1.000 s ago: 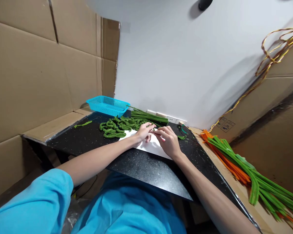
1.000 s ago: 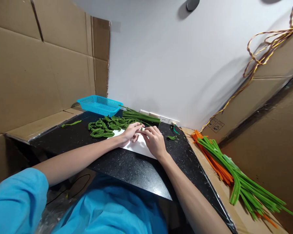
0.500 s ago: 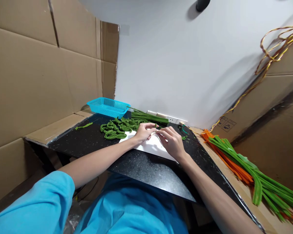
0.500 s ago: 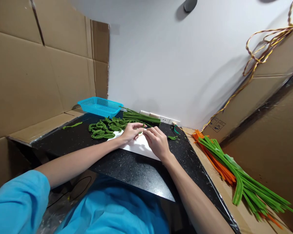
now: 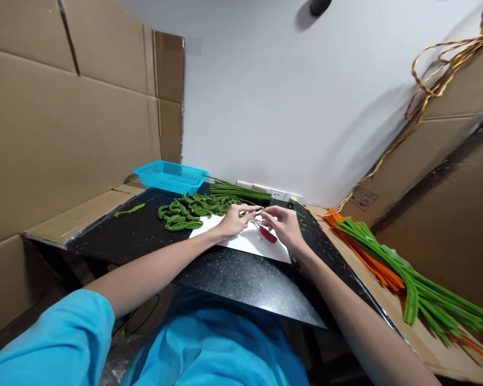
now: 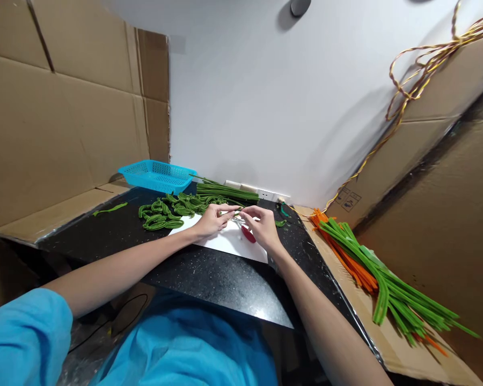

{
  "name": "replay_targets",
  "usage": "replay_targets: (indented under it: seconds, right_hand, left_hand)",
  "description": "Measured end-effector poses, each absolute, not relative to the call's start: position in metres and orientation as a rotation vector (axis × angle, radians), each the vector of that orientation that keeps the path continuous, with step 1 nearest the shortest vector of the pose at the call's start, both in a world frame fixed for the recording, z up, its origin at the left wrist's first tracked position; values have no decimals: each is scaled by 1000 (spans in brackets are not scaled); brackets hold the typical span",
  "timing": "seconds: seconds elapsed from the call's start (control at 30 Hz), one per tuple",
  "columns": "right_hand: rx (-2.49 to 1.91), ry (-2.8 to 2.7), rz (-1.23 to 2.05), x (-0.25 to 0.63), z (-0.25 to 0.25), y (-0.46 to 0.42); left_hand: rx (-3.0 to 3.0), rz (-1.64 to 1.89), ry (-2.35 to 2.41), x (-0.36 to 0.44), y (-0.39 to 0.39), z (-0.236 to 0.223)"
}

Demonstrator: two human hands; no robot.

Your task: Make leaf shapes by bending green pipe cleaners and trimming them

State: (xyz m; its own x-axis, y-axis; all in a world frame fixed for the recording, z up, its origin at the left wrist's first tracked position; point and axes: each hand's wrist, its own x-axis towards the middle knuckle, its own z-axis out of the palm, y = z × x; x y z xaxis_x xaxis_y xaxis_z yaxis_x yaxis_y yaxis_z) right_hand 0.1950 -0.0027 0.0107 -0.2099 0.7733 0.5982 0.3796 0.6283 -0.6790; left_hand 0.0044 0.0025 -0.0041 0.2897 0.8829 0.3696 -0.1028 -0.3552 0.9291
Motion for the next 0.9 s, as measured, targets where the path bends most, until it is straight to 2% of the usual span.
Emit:
replay_targets:
  seconds: [0.33, 0.7, 0.9]
  right_hand:
    - [-901, -1745, 678, 195, 8, -1]
    - [-902, -1796, 472, 190, 15, -13]
    - [-885, -1819, 481, 193, 13, -8]
  left_hand:
    - [1680, 1225, 699, 2, -8, 0]
    - [1647, 1159, 785, 0, 2, -3]
    - [1550, 1148, 846, -2, 3, -3]
